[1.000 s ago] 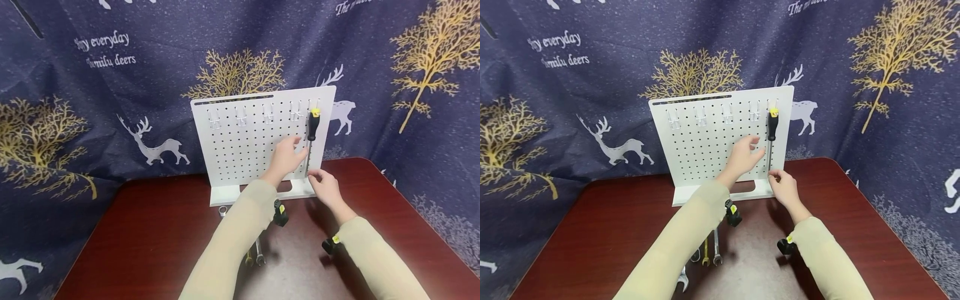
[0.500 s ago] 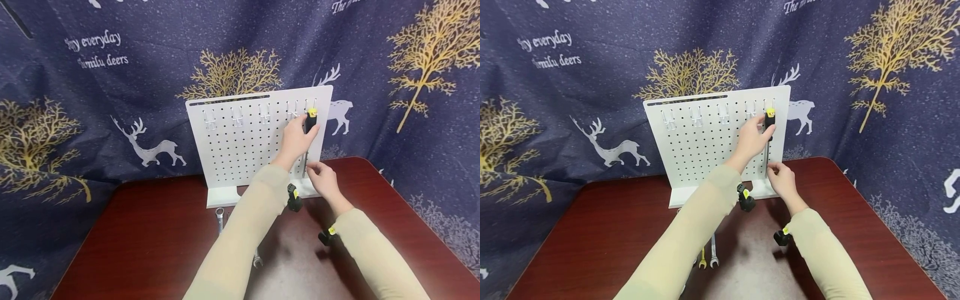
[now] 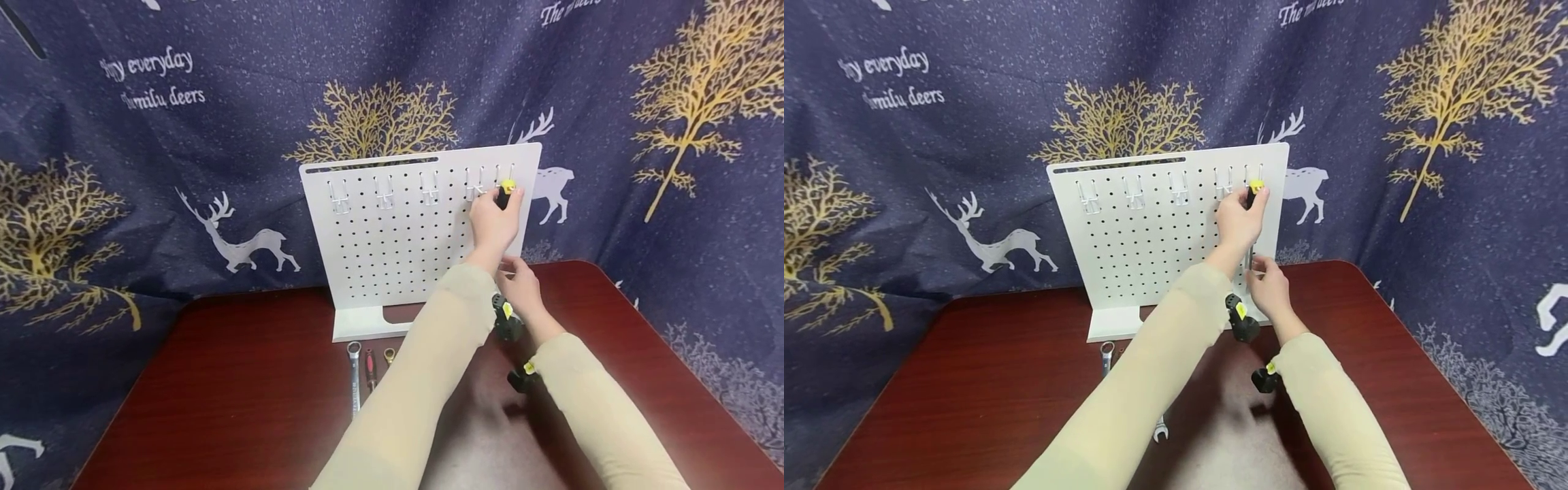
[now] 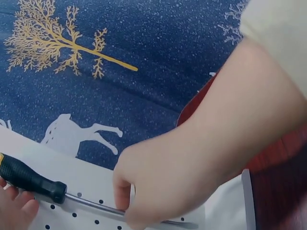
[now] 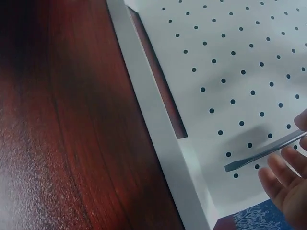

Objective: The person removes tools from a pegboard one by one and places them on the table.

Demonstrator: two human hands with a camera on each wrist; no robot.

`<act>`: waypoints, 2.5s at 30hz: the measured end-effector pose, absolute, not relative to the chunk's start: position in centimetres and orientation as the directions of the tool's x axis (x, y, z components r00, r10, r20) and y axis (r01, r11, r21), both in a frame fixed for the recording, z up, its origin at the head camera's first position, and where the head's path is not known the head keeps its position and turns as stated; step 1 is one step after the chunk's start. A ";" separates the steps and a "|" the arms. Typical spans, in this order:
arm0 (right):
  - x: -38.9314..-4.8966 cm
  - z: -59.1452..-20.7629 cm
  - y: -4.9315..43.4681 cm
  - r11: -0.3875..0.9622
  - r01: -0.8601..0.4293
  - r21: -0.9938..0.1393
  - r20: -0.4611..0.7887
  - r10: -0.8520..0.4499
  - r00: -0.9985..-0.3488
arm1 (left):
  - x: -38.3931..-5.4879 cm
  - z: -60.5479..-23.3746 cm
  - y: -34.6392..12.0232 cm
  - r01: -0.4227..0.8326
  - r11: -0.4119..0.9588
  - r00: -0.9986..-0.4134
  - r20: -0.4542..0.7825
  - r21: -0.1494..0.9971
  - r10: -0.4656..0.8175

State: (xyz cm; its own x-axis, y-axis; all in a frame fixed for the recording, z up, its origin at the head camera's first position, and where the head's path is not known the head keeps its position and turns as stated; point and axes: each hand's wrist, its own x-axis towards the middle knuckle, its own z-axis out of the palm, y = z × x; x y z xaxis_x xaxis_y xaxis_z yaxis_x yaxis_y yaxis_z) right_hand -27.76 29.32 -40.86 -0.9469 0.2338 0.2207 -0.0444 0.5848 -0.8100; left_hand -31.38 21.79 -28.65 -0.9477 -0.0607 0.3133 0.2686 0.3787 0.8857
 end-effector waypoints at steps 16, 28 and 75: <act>-26.4 -42.7 29.0 0.495 -0.035 -0.868 0.187 0.261 -0.947 | -31.2 -28.4 21.9 0.087 0.127 -0.987 0.103 0.988 -0.122; -26.2 -43.6 29.1 0.547 -0.117 -0.829 0.272 0.211 -0.939 | -30.7 -27.9 21.6 0.012 0.031 -0.992 0.015 0.999 -0.122; -23.7 -43.4 29.1 0.621 -0.148 -0.770 0.364 0.236 -0.901 | -29.7 -28.3 20.7 0.277 0.304 -0.958 0.287 0.911 0.013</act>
State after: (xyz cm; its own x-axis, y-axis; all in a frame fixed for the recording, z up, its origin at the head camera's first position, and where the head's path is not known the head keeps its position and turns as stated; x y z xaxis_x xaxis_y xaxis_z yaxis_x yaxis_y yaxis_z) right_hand -23.74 29.13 -43.42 -0.9009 0.2365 0.3639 -0.1478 0.6212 -0.7696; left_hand -29.65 20.70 -28.32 -0.9578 0.0135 0.2872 0.2775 0.3042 0.9113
